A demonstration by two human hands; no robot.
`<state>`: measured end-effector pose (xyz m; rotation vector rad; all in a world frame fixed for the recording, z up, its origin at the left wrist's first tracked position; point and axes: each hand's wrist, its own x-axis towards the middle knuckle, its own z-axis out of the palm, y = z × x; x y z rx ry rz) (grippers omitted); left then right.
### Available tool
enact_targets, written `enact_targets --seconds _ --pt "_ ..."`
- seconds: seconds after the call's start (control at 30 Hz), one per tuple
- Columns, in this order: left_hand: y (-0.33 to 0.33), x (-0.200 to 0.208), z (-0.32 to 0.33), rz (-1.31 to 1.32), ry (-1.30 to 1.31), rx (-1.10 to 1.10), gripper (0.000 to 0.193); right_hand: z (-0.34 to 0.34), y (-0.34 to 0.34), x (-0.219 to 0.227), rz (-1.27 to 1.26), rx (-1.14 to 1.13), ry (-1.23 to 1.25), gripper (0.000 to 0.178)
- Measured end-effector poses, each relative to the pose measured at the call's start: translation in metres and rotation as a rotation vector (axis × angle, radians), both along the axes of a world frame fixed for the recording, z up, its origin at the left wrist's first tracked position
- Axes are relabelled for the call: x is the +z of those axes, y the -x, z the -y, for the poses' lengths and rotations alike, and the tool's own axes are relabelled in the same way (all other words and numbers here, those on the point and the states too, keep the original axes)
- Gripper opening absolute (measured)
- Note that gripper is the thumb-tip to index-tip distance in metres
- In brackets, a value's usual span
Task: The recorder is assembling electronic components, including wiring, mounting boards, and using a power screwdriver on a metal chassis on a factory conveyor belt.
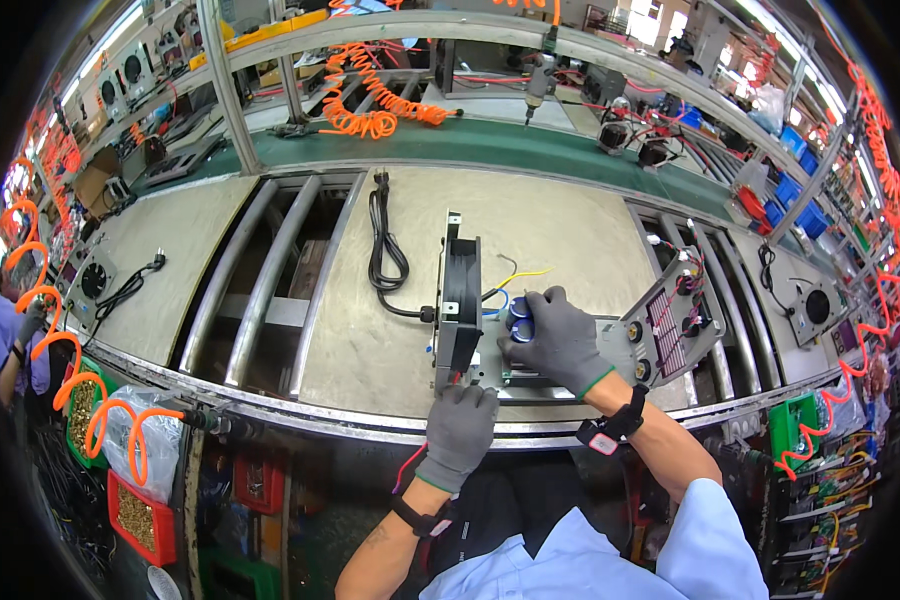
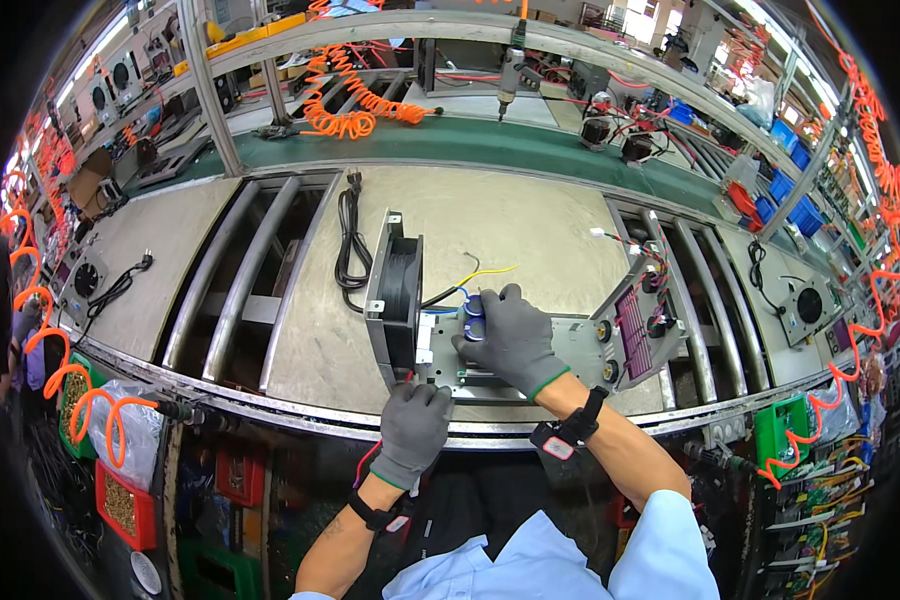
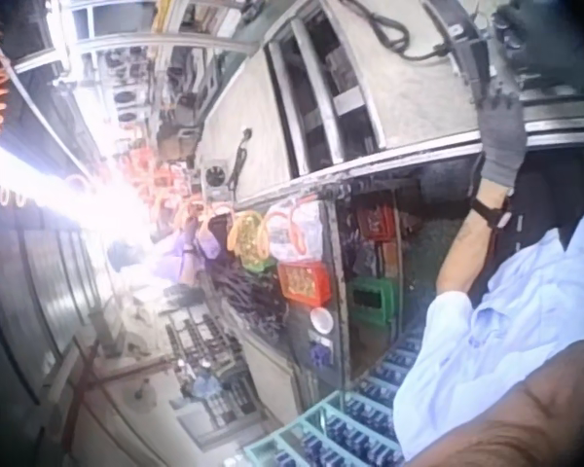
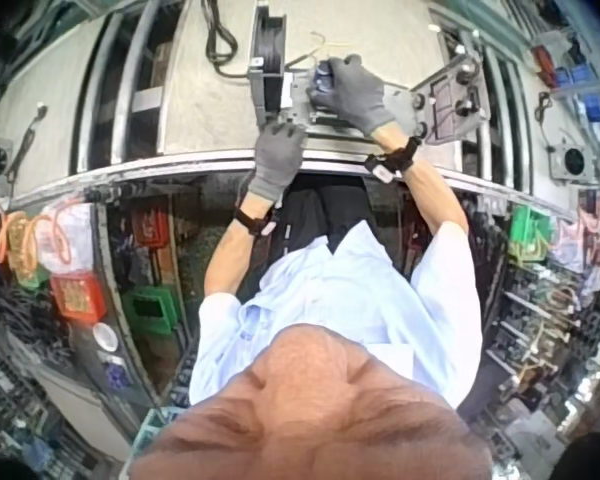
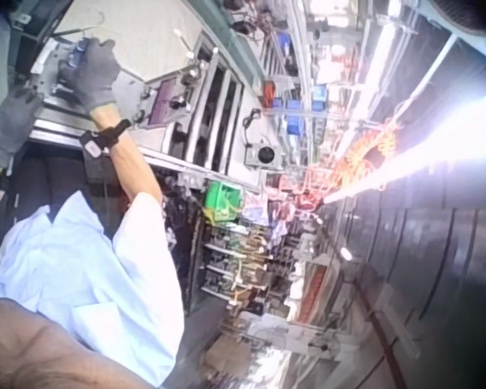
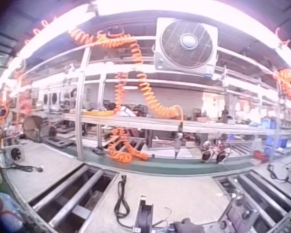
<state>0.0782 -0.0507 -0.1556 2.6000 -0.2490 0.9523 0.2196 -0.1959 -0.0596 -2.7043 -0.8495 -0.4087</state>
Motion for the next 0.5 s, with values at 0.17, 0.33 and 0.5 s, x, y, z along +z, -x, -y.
enact_targets --seconds 0.17,0.33,0.5 --pt "-0.0011 0.0001 0.0004 0.005 0.028 -0.003 0.006 0.0002 -0.0041 -0.0040 -0.045 -0.002 0.029 0.053" --pt "-0.0008 0.0017 -0.0006 -0.012 0.062 -0.012 0.006 -0.0023 -0.0008 0.0005 -0.016 -0.032 0.003 0.051" --pt "0.0001 0.0042 -0.0003 -0.028 0.075 -0.007 0.011 -0.0021 -0.0022 -0.0003 0.012 -0.008 -0.020 0.054"
